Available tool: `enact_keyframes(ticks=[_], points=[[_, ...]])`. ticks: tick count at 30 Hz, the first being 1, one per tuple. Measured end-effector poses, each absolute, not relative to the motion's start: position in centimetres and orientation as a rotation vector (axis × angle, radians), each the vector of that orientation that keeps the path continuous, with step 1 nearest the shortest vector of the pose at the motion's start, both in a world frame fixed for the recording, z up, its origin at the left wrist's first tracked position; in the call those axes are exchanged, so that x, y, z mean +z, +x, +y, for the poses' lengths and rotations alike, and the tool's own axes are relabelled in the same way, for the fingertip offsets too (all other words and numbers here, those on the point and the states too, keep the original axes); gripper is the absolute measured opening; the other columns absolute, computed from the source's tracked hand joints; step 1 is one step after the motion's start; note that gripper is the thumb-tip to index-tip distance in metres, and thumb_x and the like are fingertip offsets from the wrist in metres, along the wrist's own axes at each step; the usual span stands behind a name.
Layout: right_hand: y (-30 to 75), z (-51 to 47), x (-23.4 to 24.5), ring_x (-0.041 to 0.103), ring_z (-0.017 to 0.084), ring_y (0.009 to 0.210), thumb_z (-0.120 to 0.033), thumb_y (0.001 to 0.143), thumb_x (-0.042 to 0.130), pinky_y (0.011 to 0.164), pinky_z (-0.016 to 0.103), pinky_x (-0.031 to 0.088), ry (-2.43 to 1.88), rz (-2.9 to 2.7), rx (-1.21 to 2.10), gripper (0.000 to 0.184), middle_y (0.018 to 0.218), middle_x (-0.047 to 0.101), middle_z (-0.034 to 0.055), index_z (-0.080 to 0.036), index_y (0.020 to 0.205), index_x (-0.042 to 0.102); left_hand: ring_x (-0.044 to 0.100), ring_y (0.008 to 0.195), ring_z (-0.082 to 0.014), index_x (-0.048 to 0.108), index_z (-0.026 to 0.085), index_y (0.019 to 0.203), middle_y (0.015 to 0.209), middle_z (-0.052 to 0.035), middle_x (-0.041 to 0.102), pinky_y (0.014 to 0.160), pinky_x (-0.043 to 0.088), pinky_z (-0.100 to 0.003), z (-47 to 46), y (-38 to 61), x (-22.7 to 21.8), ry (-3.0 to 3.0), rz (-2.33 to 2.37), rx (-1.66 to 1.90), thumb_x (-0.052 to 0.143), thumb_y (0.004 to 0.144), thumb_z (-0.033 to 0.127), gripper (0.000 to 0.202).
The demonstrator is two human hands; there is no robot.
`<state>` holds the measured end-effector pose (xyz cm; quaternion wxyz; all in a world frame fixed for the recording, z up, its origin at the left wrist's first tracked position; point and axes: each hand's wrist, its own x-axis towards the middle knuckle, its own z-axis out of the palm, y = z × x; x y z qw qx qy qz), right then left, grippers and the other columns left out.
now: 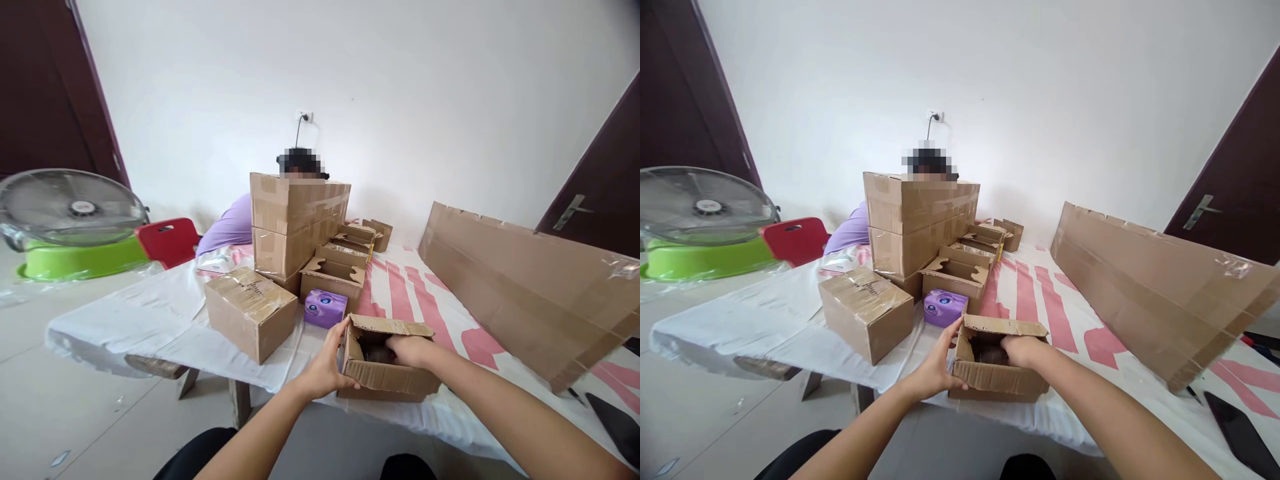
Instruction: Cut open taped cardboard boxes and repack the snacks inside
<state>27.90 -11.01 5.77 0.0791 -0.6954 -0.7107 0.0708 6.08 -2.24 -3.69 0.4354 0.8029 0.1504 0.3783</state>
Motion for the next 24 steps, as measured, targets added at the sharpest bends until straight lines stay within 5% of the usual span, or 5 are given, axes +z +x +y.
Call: enact_keyframes(ticks=[11, 15, 19, 24], points=[[29.2, -10.2, 11.4, 0.062, 0.016, 0.068, -0.027, 0.076, 0.058, 0.064, 0.027, 0.045, -1.977, -2.017, 0.277, 0.021, 0.080, 0.072, 0.0006, -0.021, 0.092, 0.070, 0.021, 0.142, -0.0359, 0.013, 0.032, 0.150, 0.154, -0.0109, 0.022, 0.117, 0.018, -0.054, -0.7, 5.5, -3.0, 1.906, 0.419, 1.028, 0.088, 0.051, 0.019, 0.125], [30.2, -10.3, 13.6, 0.061, 0.017, 0.071, -0.036, 0.077, 0.055, 0.067, 0.029, 0.047, -1.762, -1.804, 0.272, 0.025, 0.078, 0.071, 0.0003, -0.020, 0.087, 0.071, 0.019, 0.144, -0.0344, 0.015, 0.032, 0.150, 0.155, -0.0103, 0.023, 0.118, 0.013, -0.054, 0.3, 6.4, -4.0, 1.847, 0.422, 1.042, 0.084, 0.055, 0.015, 0.119], [31.2, -9.7, 15.5, 0.061, 0.018, 0.070, -0.041, 0.078, 0.053, 0.069, 0.031, 0.048, -1.689, -1.516, 0.036, 0.034, 0.078, 0.072, 0.0018, -0.020, 0.096, 0.070, 0.018, 0.145, -0.0323, 0.009, 0.031, 0.151, 0.158, -0.0113, 0.018, 0.119, 0.010, -0.052, 1.0, 7.3, -3.9, 1.792, 0.412, 1.045, 0.081, 0.062, 0.021, 0.116], [31.5, -8.4, 16.1, 0.064, 0.023, 0.087, -0.034, 0.081, 0.051, 0.082, 0.037, 0.049, -1.593, -1.536, -0.325, 0.028, 0.095, 0.073, 0.0062, -0.022, 0.097, 0.070, 0.005, 0.147, -0.0363, 0.014, 0.027, 0.152, 0.160, -0.0132, 0.011, 0.118, 0.003, -0.054, 1.9, 5.7, -0.7, 1.878, 0.413, 0.881, 0.089, 0.050, 0.027, 0.127]])
